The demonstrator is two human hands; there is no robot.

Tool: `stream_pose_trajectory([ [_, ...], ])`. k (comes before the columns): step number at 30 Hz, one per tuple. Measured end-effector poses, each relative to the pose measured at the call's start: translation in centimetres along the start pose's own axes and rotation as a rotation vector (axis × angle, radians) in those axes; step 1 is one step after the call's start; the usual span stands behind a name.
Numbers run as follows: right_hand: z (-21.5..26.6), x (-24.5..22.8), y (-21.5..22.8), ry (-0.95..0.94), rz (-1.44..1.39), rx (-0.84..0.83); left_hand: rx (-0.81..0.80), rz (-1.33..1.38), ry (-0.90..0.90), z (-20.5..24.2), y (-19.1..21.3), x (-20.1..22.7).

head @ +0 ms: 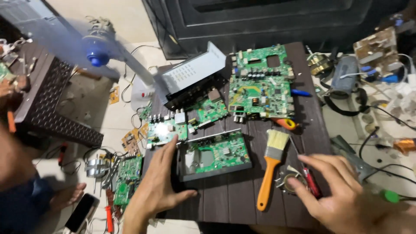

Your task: The person assembles a small black electronic device by inserting a green circuit board into its casing. They use a screwdriver to secure the board and then attach the top cover to complete the assembly.

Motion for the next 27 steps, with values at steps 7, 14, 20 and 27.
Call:
stream_pose_trajectory([
  [7,-6.2,-0.1,-7.2,0.412,-0.066,-0.789,0.063,0.269,-0.093,0.2,-1.4,-2.4],
  [14,-7.4,0.9,-11.0,0.308,-0.180,-1.034,0.051,0.343,-0.012,0.7,-2.1,-3.3],
  [20,-7.0,1.0,-9.9,0.189,-0.198,-1.089,0.041,0.343,-0.056,0.5,-2.5,-3.4],
  [27,-6.5,0.1,-7.4,0.240,-0.311,-0.816,0.462,0.237,-0.291,-6.0,4.5,-0.9],
])
Point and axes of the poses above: each hand's wrist, its own z-axis away from the middle knuckle, its own y-axis out of the back of the hand, x = y × z, the point moved 2 cm from there along -z, towards the middle knuckle, and after that the axes turned 11 degrees about y, right-handed, at the moved point
